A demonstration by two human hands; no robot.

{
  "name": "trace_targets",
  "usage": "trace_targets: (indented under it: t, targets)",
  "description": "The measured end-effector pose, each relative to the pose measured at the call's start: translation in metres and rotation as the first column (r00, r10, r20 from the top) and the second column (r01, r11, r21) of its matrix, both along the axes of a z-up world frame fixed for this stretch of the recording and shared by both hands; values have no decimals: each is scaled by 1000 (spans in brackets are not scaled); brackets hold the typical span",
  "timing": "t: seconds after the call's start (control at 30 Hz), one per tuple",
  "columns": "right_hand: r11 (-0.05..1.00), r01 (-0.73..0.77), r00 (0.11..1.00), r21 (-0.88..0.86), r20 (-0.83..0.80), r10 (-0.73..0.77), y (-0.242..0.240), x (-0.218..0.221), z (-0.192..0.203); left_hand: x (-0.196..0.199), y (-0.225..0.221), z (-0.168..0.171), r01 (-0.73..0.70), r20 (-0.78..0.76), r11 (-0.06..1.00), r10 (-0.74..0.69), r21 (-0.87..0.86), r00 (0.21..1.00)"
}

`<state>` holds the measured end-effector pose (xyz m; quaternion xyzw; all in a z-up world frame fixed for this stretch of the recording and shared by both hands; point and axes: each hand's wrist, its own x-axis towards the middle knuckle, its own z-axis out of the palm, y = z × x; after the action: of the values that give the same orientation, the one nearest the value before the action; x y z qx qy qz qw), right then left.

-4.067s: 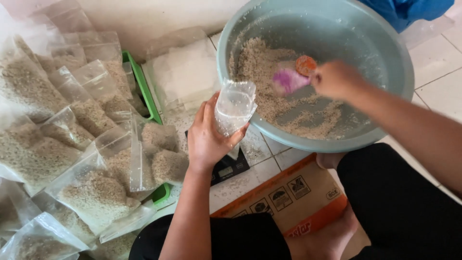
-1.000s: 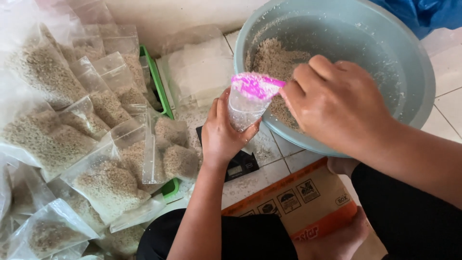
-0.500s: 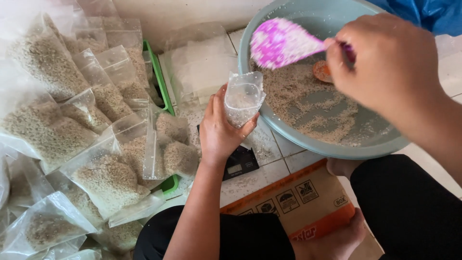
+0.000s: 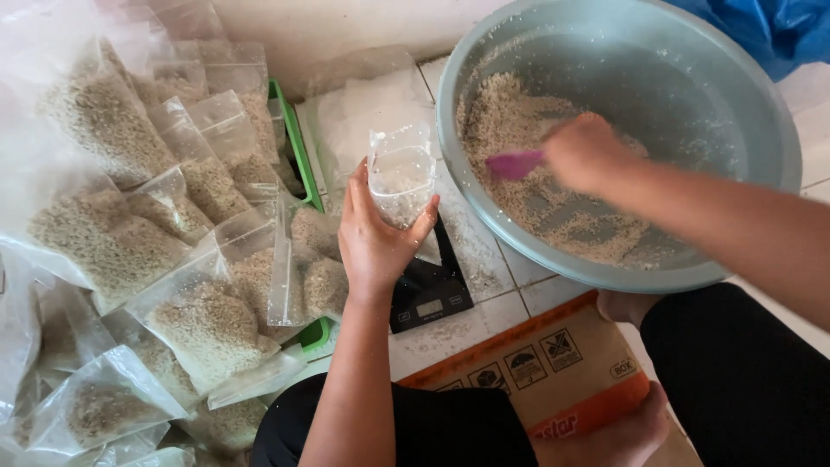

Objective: Scooping grains from a large basin into small plastic bags and weighing them on a digital scale.

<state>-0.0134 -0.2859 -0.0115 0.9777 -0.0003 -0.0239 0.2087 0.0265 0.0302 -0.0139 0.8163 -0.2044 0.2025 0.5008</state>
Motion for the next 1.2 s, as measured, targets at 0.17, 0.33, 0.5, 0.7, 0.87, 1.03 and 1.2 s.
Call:
trace_targets:
  t: [0.17, 0.33, 0.5, 0.7, 0.87, 1.03, 1.2]
  targets:
    - [937, 169, 980, 306, -150, -128, 65, 15, 11, 3, 2, -1, -6, -19, 1000, 6, -13, 1000]
    - [999, -46, 995, -20, -89, 44, 16, 37, -18, 7, 10, -10, 28, 34, 999, -27, -19, 999]
    - [999, 49, 985, 18, -165, -46, 62, 14, 78, 1, 13, -1, -34, 53, 999, 34, 2, 998]
    - [964, -83, 995, 254, -25, 92, 134, -26, 151, -20, 18, 23, -28, -31, 990, 33, 141, 999]
    - [770, -328, 939, 547, 277, 203, 166, -33, 109, -27, 31, -9, -66, -16, 994, 67, 87, 998]
    - [714, -321, 947, 623, 200, 252, 179, -47, 58, -39, 30, -48, -30, -53, 990, 38, 139, 998]
    - [718, -421, 907, 554, 264, 329, 163, -41, 4, -35, 20, -89, -2, 4, 984, 1, 178, 1000]
